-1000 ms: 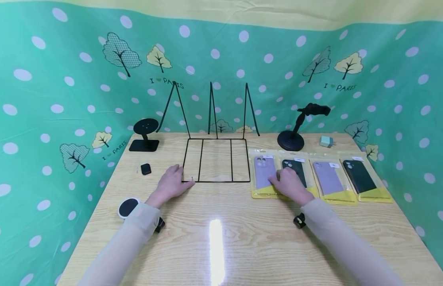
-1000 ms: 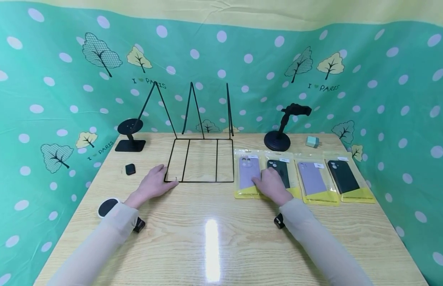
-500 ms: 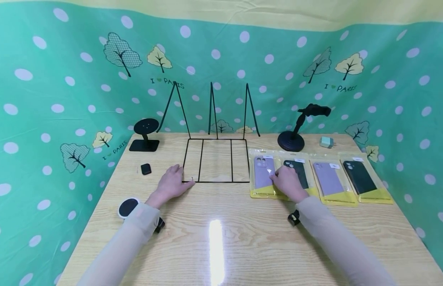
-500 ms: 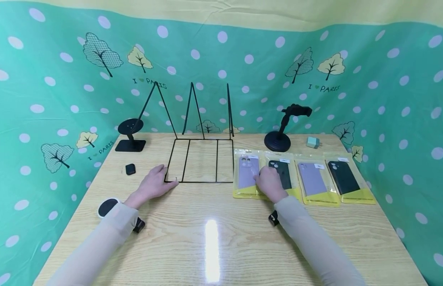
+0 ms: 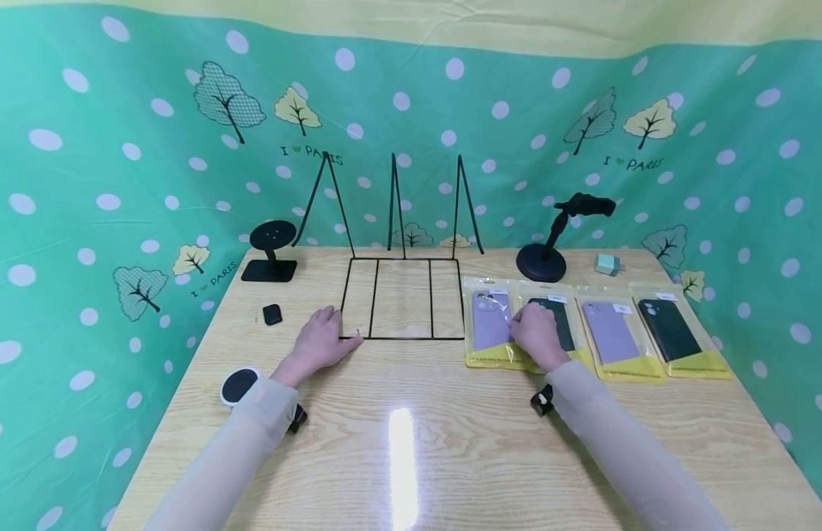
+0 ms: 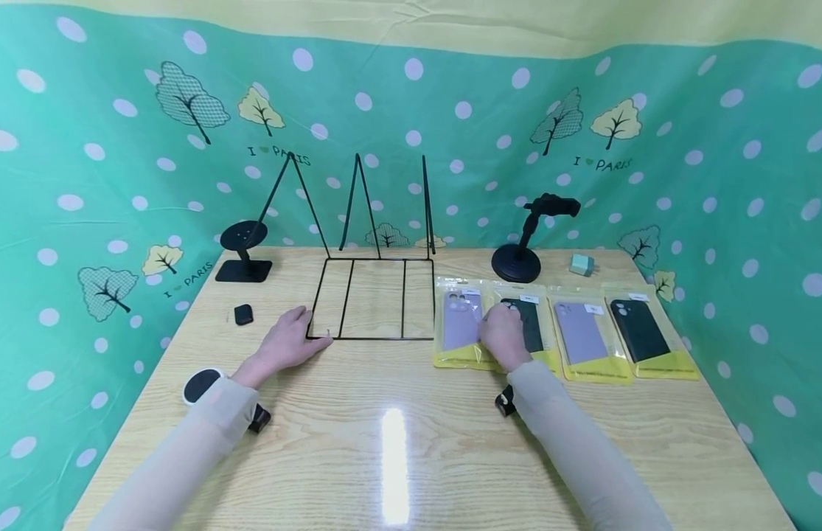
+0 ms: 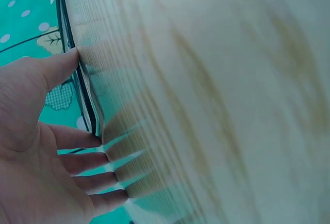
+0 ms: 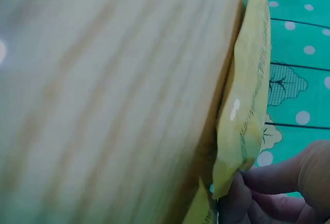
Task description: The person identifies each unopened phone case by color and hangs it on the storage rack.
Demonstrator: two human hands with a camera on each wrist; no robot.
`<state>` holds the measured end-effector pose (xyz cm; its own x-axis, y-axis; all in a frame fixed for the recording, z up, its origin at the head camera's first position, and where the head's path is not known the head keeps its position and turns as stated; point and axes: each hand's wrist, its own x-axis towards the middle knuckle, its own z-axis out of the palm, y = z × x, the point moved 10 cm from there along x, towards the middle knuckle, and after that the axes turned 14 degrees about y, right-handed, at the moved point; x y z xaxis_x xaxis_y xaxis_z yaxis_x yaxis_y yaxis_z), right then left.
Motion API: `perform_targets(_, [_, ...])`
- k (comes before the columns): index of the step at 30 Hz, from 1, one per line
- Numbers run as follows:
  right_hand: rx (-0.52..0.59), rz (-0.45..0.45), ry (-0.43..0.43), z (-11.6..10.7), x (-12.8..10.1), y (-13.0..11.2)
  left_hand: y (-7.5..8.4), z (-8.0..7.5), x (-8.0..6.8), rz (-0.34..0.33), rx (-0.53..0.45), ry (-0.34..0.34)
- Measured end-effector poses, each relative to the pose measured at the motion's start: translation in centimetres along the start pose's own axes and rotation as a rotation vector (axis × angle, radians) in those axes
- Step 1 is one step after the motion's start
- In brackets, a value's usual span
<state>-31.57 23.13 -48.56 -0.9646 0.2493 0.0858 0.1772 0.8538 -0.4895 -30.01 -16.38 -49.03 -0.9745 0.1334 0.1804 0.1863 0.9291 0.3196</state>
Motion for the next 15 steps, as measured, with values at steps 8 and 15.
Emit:
perform_targets(8, [0.015,-0.003,-0.025,0.16,0.14,0.04,-0.06,0.13,0.07,-0.003,0.001,-0.002])
perform_targets(15, [0.078,-0.015,-0.018,-0.34,0.18,0.10,-0.16,0.21,0.15,0.005,0.006,-0.008])
